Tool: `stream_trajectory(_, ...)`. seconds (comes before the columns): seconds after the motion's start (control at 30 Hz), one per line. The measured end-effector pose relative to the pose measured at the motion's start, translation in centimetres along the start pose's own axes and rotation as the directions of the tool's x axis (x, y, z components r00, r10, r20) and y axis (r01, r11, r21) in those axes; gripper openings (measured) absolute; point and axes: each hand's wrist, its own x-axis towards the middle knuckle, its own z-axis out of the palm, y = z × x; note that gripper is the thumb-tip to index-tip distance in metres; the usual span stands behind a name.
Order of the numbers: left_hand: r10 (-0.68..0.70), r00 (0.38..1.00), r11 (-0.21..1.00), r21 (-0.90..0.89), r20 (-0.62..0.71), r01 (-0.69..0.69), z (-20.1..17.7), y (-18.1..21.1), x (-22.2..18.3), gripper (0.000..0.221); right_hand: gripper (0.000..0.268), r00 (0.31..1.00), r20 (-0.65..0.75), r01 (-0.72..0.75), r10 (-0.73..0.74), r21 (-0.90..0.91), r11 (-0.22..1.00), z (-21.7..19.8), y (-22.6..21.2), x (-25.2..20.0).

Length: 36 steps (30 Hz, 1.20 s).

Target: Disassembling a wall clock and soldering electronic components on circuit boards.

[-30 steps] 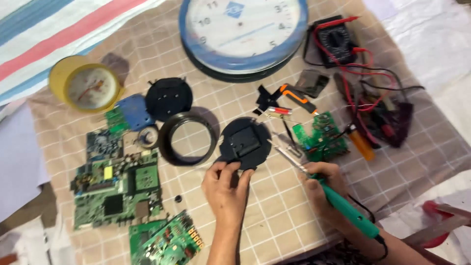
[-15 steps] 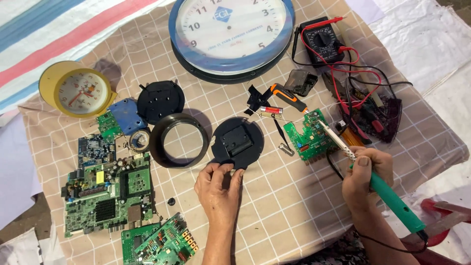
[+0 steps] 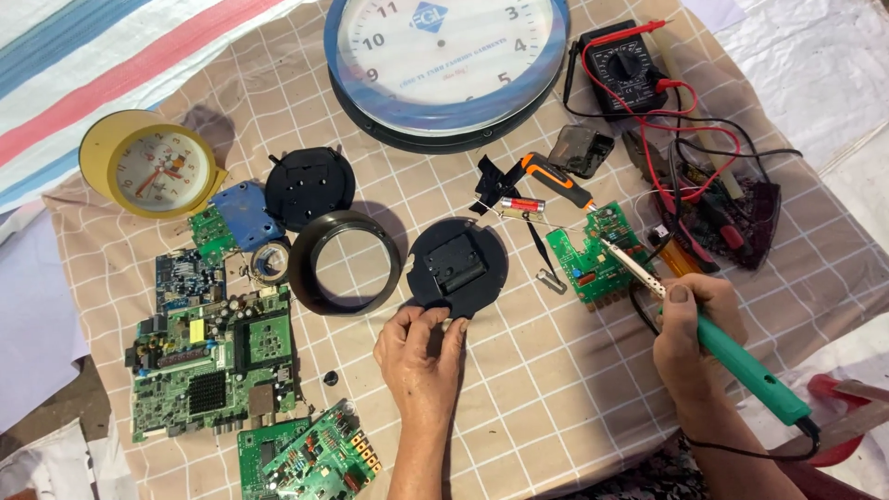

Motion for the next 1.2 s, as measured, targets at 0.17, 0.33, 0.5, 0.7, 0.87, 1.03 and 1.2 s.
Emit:
stream_trajectory(0.17, -0.007, 1.0, 1.0, -0.007, 0.008, 0.007, 0.0, -0.1, 0.0, 0.028, 0.016, 0.999, 0.008, 0.034, -0.034, 0.015, 0.999, 0.0, -0.3, 0.0)
stream_trajectory(0.33, -0.013, 1.0, 1.0, -0.004, 0.015, 0.014, -0.1, 0.0, 0.0, 0.027, 0.015, 0.999, 0.013, 0.036, -0.036, -0.003, 0.999, -0.1, -0.6, 0.1)
stream_trajectory(0.5, 0.028, 1.0, 1.0, -0.012, 0.0, -0.028, -0.2, 0.0, 0.0, 0.027, 0.017, 0.999, 0.021, 0.029, -0.029, -0.021, 0.999, -0.1, -0.3, 0.2)
stream_trajectory(0.7, 0.016, 1.0, 1.0, -0.009, 0.01, -0.016, -0.2, 0.0, 0.0, 0.025, 0.014, 0.999, 0.036, 0.012, -0.014, 0.055, 0.998, -0.1, -0.6, 0.1)
stream_trajectory(0.87, 0.013, 1.0, 1.0, -0.014, 0.014, -0.013, -0.3, 0.1, 0.0, 0.026, 0.015, 1.0, 0.024, 0.012, -0.012, 0.004, 1.0, -0.2, -1.1, 0.0)
stream_trajectory(1.03, 0.011, 1.0, 1.0, -0.02, 0.008, -0.011, -0.3, 0.3, 0.1, 0.025, 0.014, 0.999, 0.041, 0.002, -0.003, 0.033, 0.999, -0.5, -1.5, -0.1)
stream_trajectory(1.2, 0.03, 0.999, 0.999, -0.027, -0.027, -0.03, -0.4, 0.4, 0.1, 0.026, 0.013, 0.998, 0.058, -0.039, 0.035, 0.064, 0.997, -0.6, -0.8, -0.2)
